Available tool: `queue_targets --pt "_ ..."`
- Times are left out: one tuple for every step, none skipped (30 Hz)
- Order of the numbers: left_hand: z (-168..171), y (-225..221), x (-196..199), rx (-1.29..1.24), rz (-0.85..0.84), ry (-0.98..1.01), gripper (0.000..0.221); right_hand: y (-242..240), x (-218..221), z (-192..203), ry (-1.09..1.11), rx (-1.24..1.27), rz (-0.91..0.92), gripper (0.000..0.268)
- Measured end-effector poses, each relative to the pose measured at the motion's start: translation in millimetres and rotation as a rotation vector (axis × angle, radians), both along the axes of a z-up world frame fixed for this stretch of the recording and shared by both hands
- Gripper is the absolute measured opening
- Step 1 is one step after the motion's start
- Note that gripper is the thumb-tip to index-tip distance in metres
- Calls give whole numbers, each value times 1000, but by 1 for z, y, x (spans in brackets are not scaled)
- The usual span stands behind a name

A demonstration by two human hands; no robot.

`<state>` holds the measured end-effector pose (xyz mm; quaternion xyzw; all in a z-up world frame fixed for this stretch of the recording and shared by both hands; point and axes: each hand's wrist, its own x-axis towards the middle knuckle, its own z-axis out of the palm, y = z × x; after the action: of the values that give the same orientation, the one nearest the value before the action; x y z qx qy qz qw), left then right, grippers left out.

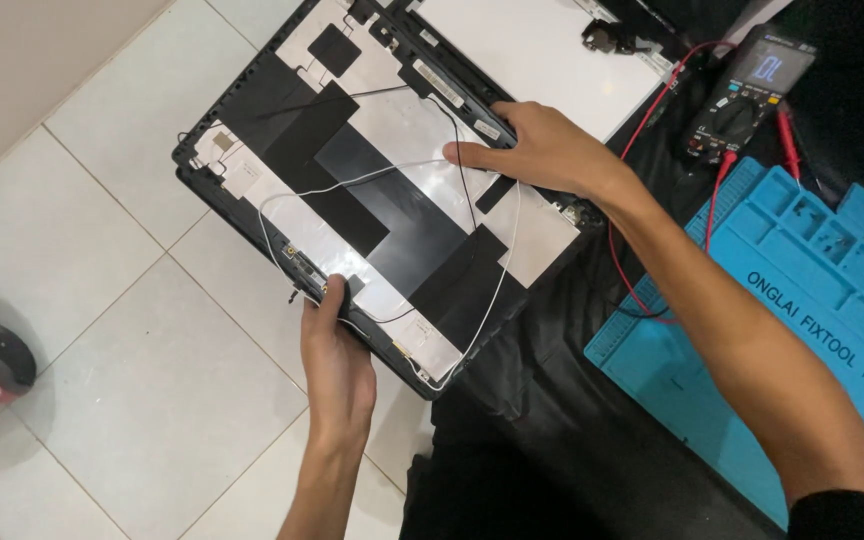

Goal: The person repairs a laptop screen assembly on a workbench. They lift the LCD panel out of the rear lid, peel adhesive strips and tape from the panel and frame, pry at the bezel edge with a metal spudger, reposition the panel, and finally set the assembly aside and reach for another item on the bench.

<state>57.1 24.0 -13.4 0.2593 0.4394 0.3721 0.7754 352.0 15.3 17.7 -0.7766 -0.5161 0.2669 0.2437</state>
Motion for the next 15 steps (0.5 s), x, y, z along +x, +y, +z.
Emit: queue_targets --pt "-1 0 0 -3 6 1 55 0 -2 3 1 -3 6 68" --pt "-3 0 0 3 9 1 53 0 -3 7 -19 14 22 64" --pt "-4 1 -1 13 15 3 52 2 -6 10 -36 34 41 61" --pt "-5 1 -1 14 25 7 52 4 -8 9 -33 35 52 61" --pt "-6 2 1 22 31 -14 52 4 -8 9 -32 15 43 60" --pt "-7 3 3 30 38 -34 51 5 -8 9 -32 -4 35 59" --pt "-10 4 3 32 42 -35 51 6 -8 7 -32 -2 40 59" --pt "-13 4 3 39 44 -36 50 7 -8 5 -35 -26 15 60" --pt "-16 6 5 44 40 -36 49 6 -6 3 -36 -53 -17 61" --pt "-16 7 7 45 37 -36 49 7 -6 4 -35 -52 -20 61" --pt "-16 7 7 36 48 -54 47 6 -7 5 -49 -64 -27 63" --pt "-16 7 7 27 60 -72 45 5 -7 5 -62 -76 -35 65" --pt "-9 7 9 23 56 -68 45 5 -7 2 -59 -80 -38 65" --pt "-2 8 11 14 49 -32 42 5 -6 -2 -100 -106 -29 68" --pt "5 9 14 8 41 3 40 5 -4 -5 -143 -130 -22 71"
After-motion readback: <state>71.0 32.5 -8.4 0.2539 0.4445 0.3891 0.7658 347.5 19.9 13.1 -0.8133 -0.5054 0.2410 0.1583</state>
